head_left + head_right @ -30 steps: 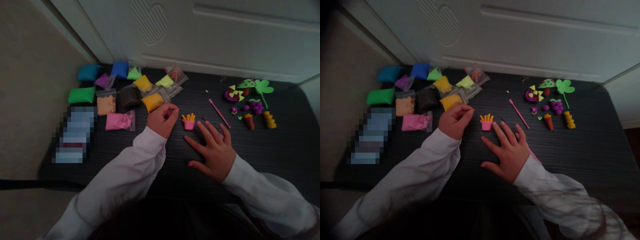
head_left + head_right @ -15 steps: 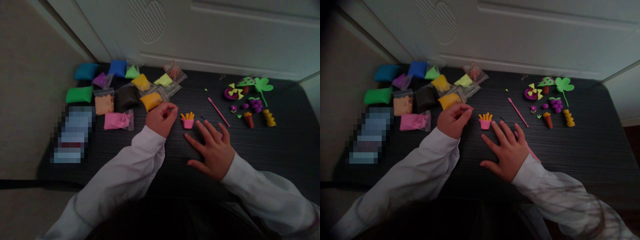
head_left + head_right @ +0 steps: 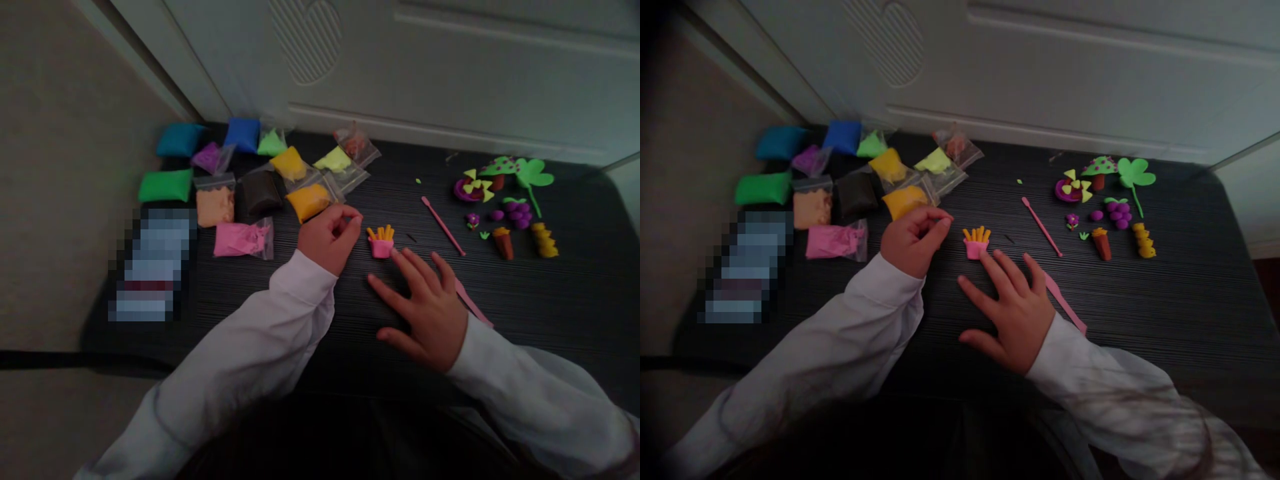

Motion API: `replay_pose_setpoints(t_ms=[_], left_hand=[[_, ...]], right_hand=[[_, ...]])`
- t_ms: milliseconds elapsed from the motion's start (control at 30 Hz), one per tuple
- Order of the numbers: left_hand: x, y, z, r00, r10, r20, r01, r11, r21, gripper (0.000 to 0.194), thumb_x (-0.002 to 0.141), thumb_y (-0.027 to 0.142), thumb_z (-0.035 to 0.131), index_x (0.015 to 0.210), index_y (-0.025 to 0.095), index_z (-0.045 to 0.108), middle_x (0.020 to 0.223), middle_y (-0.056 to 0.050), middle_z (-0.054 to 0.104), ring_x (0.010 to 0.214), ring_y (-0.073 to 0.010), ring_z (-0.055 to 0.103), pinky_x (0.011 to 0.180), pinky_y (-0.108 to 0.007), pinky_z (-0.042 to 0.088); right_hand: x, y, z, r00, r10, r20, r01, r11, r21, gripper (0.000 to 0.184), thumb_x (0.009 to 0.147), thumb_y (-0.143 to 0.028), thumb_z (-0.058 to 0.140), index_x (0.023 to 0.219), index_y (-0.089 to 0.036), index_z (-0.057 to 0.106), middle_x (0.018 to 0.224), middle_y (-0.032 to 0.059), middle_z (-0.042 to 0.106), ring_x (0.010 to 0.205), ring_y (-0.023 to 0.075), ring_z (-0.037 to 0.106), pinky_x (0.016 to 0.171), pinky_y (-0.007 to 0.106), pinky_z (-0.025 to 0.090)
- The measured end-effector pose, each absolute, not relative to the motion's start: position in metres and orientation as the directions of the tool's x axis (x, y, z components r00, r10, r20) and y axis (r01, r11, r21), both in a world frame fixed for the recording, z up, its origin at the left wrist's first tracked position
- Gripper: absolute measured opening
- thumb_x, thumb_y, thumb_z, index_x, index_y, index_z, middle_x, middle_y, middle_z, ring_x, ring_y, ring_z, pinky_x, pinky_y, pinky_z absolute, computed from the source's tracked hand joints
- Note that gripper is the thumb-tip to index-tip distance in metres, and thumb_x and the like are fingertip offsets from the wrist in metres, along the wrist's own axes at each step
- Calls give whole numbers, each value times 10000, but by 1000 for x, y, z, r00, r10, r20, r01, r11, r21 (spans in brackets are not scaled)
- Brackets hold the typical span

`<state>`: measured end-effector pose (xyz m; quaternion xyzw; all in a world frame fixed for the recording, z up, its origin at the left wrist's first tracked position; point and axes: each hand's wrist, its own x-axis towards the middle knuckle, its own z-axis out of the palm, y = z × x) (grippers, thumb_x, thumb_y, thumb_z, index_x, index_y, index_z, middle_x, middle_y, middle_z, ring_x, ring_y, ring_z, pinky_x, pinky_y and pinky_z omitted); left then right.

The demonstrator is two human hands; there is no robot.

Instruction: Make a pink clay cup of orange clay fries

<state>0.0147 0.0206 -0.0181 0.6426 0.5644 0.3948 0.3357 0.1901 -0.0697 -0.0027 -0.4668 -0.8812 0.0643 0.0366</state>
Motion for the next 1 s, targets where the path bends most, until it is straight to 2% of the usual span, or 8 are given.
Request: replay_pose_setpoints(t_ms=[100, 233, 333, 467, 600, 733, 833, 1000], left_hand=[[14, 21, -19, 56, 989, 135, 453, -145, 880, 161, 748, 292, 512, 799, 170, 604, 525, 47, 500, 492, -73, 459, 513, -213, 364], [14, 21, -19, 64, 988, 137, 455, -152, 878, 154, 749, 292, 512, 791, 174, 601, 522, 49, 496, 489, -73, 456, 507, -214, 360], [14, 21, -19, 58, 989, 133, 456, -145, 878, 150, 745, 291, 515, 786, 175, 601, 507, 50, 491, 482, -75, 455, 499, -214, 359], [15, 20, -18, 53, 989, 136, 467, -145, 872, 145, 741, 297, 517, 774, 182, 598, 503, 51, 496, 480, -77, 455, 491, -214, 356], [16, 21, -17, 50, 989, 140, 477, -147, 867, 148, 742, 295, 516, 770, 177, 600, 505, 49, 498, 480, -75, 454, 494, -212, 354], [15, 21, -18, 54, 989, 135, 480, -144, 865, 154, 743, 294, 513, 778, 172, 602, 519, 44, 503, 490, -75, 454, 496, -211, 356], [15, 21, -18, 58, 989, 133, 477, -144, 867, 161, 747, 302, 508, 785, 177, 602, 530, 42, 510, 498, -77, 459, 496, -210, 357], [16, 20, -18, 56, 991, 118, 464, -130, 876, 156, 744, 293, 512, 784, 174, 604, 522, 43, 505, 493, -78, 460, 500, -214, 359]], right_hand=[[187, -70, -8, -613, 790, 3, 781, 606, -151, 625, 750, -650, 336, 1286, -328, 350, 1407, 109, 260, 1287, 297, 207, 997, 561, 82], [185, -69, -10, -548, 836, 24, 829, 546, -120, 640, 744, -648, 356, 1273, -289, 386, 1413, 133, 237, 1283, 322, 198, 987, 576, 74], [184, -69, -9, -611, 791, 28, 781, 607, -146, 657, 736, -671, 331, 1277, -301, 374, 1409, 107, 260, 1284, 298, 205, 999, 556, 81], [184, -70, -9, -538, 842, 34, 834, 538, -118, 644, 737, -646, 375, 1265, -279, 402, 1411, 126, 246, 1273, 326, 211, 986, 573, 79], [184, -71, -9, -601, 798, 38, 787, 600, -147, 650, 730, -658, 370, 1268, -292, 393, 1405, 108, 268, 1269, 311, 228, 997, 555, 85], [184, -71, -10, -527, 849, 49, 840, 528, -124, 644, 738, -648, 368, 1268, -283, 396, 1413, 130, 238, 1285, 322, 192, 990, 571, 74], [183, -71, -10, -596, 802, 48, 789, 596, -150, 646, 736, -667, 341, 1269, -304, 388, 1409, 102, 261, 1290, 295, 194, 1005, 548, 81], [183, -70, -9, -538, 841, 55, 830, 540, -142, 644, 727, -658, 376, 1256, -293, 411, 1407, 124, 253, 1287, 319, 191, 994, 565, 79]])
